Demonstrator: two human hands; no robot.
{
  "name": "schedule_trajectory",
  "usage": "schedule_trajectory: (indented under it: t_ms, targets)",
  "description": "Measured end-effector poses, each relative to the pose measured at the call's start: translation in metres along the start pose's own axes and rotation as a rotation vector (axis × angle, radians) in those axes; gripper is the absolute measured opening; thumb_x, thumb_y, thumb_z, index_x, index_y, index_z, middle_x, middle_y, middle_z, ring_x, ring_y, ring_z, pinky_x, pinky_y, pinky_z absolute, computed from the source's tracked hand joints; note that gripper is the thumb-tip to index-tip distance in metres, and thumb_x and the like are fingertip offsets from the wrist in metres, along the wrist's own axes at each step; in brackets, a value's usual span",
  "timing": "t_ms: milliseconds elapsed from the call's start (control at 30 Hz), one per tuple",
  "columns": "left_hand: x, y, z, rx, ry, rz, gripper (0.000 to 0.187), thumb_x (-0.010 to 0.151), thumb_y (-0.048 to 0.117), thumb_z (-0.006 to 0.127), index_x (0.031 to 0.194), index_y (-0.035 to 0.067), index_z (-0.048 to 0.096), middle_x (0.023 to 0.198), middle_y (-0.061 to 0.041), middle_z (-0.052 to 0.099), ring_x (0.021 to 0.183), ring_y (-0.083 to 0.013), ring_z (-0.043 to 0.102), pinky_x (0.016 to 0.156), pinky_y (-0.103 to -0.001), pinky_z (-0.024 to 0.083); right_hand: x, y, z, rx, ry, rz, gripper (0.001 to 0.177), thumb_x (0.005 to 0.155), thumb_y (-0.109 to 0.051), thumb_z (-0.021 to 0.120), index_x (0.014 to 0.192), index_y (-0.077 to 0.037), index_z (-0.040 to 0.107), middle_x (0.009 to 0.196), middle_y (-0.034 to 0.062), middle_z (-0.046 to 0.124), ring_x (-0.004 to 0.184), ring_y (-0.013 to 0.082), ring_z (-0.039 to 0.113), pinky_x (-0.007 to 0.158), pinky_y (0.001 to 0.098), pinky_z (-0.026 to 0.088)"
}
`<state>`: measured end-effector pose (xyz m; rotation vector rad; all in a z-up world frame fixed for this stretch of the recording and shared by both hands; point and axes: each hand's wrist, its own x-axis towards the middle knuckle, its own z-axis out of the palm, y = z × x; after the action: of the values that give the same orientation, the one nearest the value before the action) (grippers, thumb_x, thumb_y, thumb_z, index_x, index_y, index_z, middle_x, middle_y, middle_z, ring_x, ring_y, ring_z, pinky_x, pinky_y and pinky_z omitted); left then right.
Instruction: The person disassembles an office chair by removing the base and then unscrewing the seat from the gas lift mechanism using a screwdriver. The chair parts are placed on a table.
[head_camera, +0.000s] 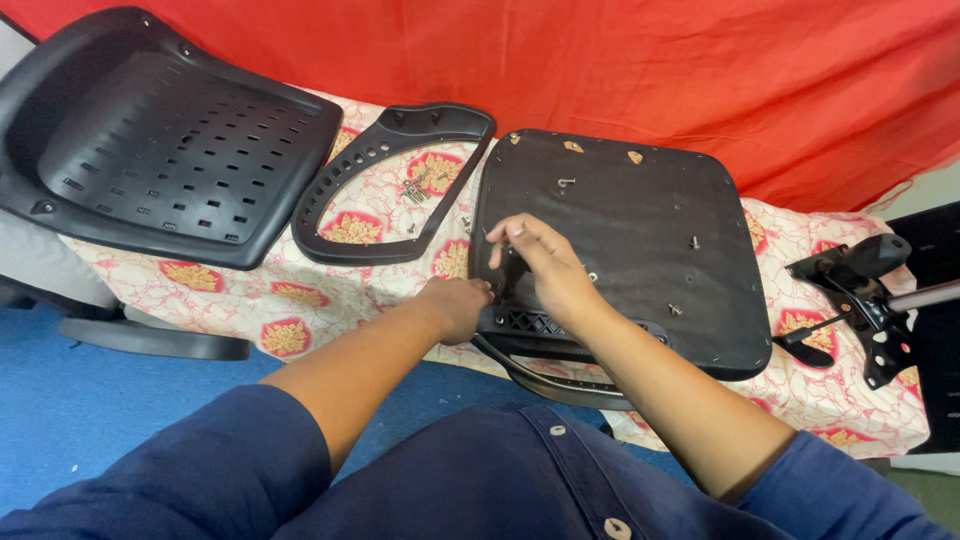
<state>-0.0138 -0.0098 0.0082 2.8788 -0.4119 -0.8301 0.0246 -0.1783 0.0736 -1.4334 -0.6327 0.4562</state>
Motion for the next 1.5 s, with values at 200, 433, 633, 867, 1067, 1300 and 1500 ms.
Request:
schedule_trajectory:
  t_ms: [200, 433, 633, 867, 1067, 1300, 1500]
  targets:
    - [-0.001, -0.017, 0.010, -0.124, -0.001, 0.015, 0.072, 0.085, 0.003, 0.058, 0.153, 0.022, 0.044, 0.167, 0.008, 0.027, 0.149, -0.0147, 0.037, 0.116, -0.036, 0.039, -0.003, 0.003, 0.007, 0.183, 0.121, 0.126, 0.030, 0.109, -0.037, 0.039, 0.106, -0.011, 0.052, 0.081, 0.0037, 0.059, 0.080, 0.0134, 0.056, 0.078, 0.0300, 0.047]
    - [-0.007, -0.024, 0.007, -0.266, -0.039, 0.014, 0.075, 0.087, 0.001, 0.055, 0.155, 0.028, 0.041, 0.168, 0.015, 0.025, 0.146, -0.0149, 0.040, 0.117, -0.032, 0.038, -0.006, 0.008, 0.001, 0.076, 0.115, 0.112, 0.023, 0.107, -0.031, 0.051, 0.101, -0.009, 0.053, 0.092, 0.0032, 0.060, 0.089, 0.0122, 0.055, 0.086, 0.0312, 0.045]
    - [-0.005, -0.028, 0.007, -0.347, -0.045, 0.034, 0.072, 0.087, 0.006, 0.061, 0.154, 0.026, 0.042, 0.167, 0.014, 0.027, 0.144, -0.0167, 0.044, 0.115, -0.032, 0.040, -0.010, 0.005, -0.014, -0.003, 0.114, 0.051, 0.027, 0.107, -0.029, 0.053, 0.099, -0.006, 0.064, 0.102, -0.0004, 0.062, 0.099, 0.0100, 0.056, 0.095, 0.0280, 0.040]
    - [-0.004, -0.026, 0.014, -0.330, -0.010, 0.042, 0.076, 0.085, 0.009, 0.066, 0.155, 0.023, 0.040, 0.167, 0.010, 0.024, 0.147, -0.0180, 0.040, 0.118, -0.032, 0.035, -0.010, -0.003, -0.010, 0.113, 0.039, 0.197, 0.027, 0.103, -0.030, 0.054, 0.105, -0.007, 0.068, 0.094, 0.0011, 0.063, 0.094, 0.0109, 0.059, 0.089, 0.0276, 0.045]
    - [-0.006, -0.025, 0.014, -0.355, -0.022, 0.026, 0.077, 0.085, 0.008, 0.065, 0.156, 0.023, 0.038, 0.169, 0.010, 0.023, 0.148, -0.0182, 0.038, 0.119, -0.032, 0.035, -0.012, -0.006, -0.005, 0.179, 0.063, 0.133, 0.024, 0.105, -0.029, 0.050, 0.102, -0.008, 0.060, 0.091, 0.0040, 0.061, 0.092, 0.0140, 0.058, 0.087, 0.0285, 0.044]
    - [-0.006, -0.026, 0.014, -0.355, -0.028, 0.016, 0.076, 0.086, 0.009, 0.065, 0.156, 0.024, 0.038, 0.168, 0.009, 0.022, 0.150, -0.0166, 0.035, 0.120, -0.032, 0.032, -0.015, -0.004, -0.010, 0.199, 0.099, 0.163, 0.018, 0.105, -0.031, 0.045, 0.099, -0.013, 0.047, 0.086, 0.0045, 0.059, 0.088, 0.0148, 0.055, 0.087, 0.0306, 0.045]
    - [-0.010, -0.023, 0.007, -0.345, -0.046, 0.004, 0.075, 0.087, 0.009, 0.065, 0.156, 0.026, 0.038, 0.169, 0.012, 0.022, 0.149, -0.0167, 0.037, 0.120, -0.032, 0.033, -0.016, -0.001, -0.006, 0.057, 0.102, 0.133, 0.020, 0.106, -0.031, 0.053, 0.097, -0.013, 0.049, 0.090, 0.0014, 0.060, 0.091, 0.0111, 0.053, 0.090, 0.0278, 0.043]
